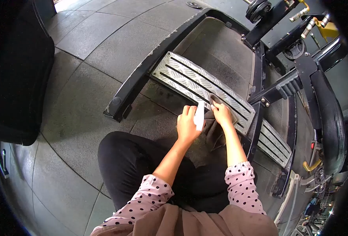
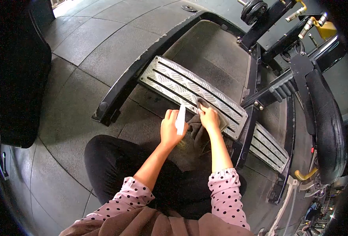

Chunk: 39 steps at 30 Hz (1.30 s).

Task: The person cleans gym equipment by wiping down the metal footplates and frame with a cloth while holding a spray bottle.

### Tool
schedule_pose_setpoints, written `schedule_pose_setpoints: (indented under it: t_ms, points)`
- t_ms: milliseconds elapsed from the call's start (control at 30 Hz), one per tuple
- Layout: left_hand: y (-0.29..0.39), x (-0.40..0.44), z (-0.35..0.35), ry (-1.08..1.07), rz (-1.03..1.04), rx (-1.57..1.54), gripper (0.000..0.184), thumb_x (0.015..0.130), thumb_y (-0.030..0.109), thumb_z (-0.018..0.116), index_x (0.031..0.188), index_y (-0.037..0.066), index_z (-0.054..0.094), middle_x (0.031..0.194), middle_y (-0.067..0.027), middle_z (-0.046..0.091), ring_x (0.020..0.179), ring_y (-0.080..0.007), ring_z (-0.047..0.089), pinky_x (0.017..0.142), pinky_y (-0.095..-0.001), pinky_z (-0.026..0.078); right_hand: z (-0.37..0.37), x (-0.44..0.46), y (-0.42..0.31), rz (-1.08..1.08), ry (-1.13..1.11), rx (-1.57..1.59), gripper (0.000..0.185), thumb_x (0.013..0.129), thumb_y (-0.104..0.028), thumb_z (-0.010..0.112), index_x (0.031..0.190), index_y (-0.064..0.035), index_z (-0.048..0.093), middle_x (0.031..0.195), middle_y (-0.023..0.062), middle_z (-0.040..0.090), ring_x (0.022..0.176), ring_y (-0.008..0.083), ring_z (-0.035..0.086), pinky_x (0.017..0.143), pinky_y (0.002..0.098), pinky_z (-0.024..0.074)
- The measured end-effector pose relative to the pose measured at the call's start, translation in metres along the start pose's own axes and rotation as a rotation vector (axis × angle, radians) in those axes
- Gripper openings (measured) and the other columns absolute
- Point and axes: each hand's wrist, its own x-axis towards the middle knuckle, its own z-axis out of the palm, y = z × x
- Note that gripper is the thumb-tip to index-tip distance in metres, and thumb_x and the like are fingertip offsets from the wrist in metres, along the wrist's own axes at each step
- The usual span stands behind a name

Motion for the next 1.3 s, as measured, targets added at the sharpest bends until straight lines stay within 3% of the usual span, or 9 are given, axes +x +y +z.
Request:
schedule_pose_setpoints:
  t_ms: [133,300,567,667,867,1067,1300]
  points:
    - [0.001,0.0,0.0,-0.015,-0.019,0.0,0.037,0.069,0.012,0.067,0.104,0.001,0.057,0.095,-0.0166,0.055,0.08,-0.0394,0.059,0.07,-0.0473,0.049,-0.001,0.012,-0.007,-0.046,-0.025,0.032,0.036,0.092,-0.038,0.059,0.127,-0.0331,0.062,0.119,0.0165,0.062,0.113,0.034,0.059,0.097,0.0448,0.0461]
    - [0.002,0.0,-0.001,-0.024,-0.041,0.02,0.037,0.069,0.012,0.067,0.103,0.001,0.057,0.094,-0.0163,0.055,0.081,-0.0388,0.059,0.07,-0.0469,0.048,0.005,0.042,-0.013,0.062,-0.052,0.184,0.038,0.089,-0.044,0.058,0.126,-0.0324,0.063,0.123,0.0156,0.063,0.115,0.0351,0.059,0.097,0.0435,0.0467]
    - [0.002,-0.001,-0.002,-0.017,-0.029,-0.002,0.037,0.069,0.012,0.067,0.103,0.002,0.057,0.095,-0.0152,0.055,0.083,-0.0377,0.059,0.071,-0.0457,0.047,-0.005,-0.001,0.007,-0.009,-0.044,0.041,0.037,0.091,-0.035,0.061,0.127,-0.0323,0.062,0.118,0.016,0.064,0.113,0.0336,0.059,0.096,0.043,0.0469]
    - [0.003,-0.001,-0.001,-0.014,-0.029,0.005,0.038,0.068,0.012,0.067,0.103,0.002,0.057,0.094,-0.0148,0.055,0.084,-0.037,0.058,0.071,-0.0453,0.047,0.0,0.008,0.006,-0.076,-0.02,0.03,0.036,0.09,-0.035,0.061,0.126,-0.0321,0.063,0.117,0.0154,0.064,0.113,0.034,0.059,0.095,0.0435,0.047]
    - [0.0,-0.001,0.0,-0.033,-0.039,0.006,0.038,0.068,0.013,0.067,0.103,0.002,0.057,0.094,-0.0145,0.055,0.085,-0.0358,0.058,0.072,-0.0446,0.047,-0.003,0.035,-0.014,0.032,-0.07,0.091,0.039,0.088,-0.042,0.061,0.125,-0.0293,0.064,0.119,0.0158,0.065,0.113,0.0343,0.06,0.095,0.0428,0.0477]
    - [0.002,-0.001,-0.003,-0.012,-0.041,0.005,0.037,0.069,0.014,0.067,0.102,0.002,0.057,0.094,-0.0143,0.055,0.084,-0.0358,0.058,0.071,-0.0447,0.047,0.003,0.012,0.012,-0.031,-0.059,0.068,0.036,0.091,-0.038,0.059,0.126,-0.0294,0.064,0.119,0.0164,0.064,0.114,0.0343,0.06,0.097,0.0437,0.0464]
    - [0.003,-0.001,0.0,-0.008,-0.034,0.006,0.037,0.068,0.012,0.067,0.102,0.002,0.057,0.093,-0.0142,0.055,0.083,-0.0358,0.058,0.071,-0.0447,0.046,-0.004,0.017,-0.009,-0.024,-0.047,0.034,0.035,0.089,-0.039,0.061,0.122,-0.0281,0.066,0.117,0.017,0.065,0.111,0.036,0.061,0.095,0.0432,0.0471]
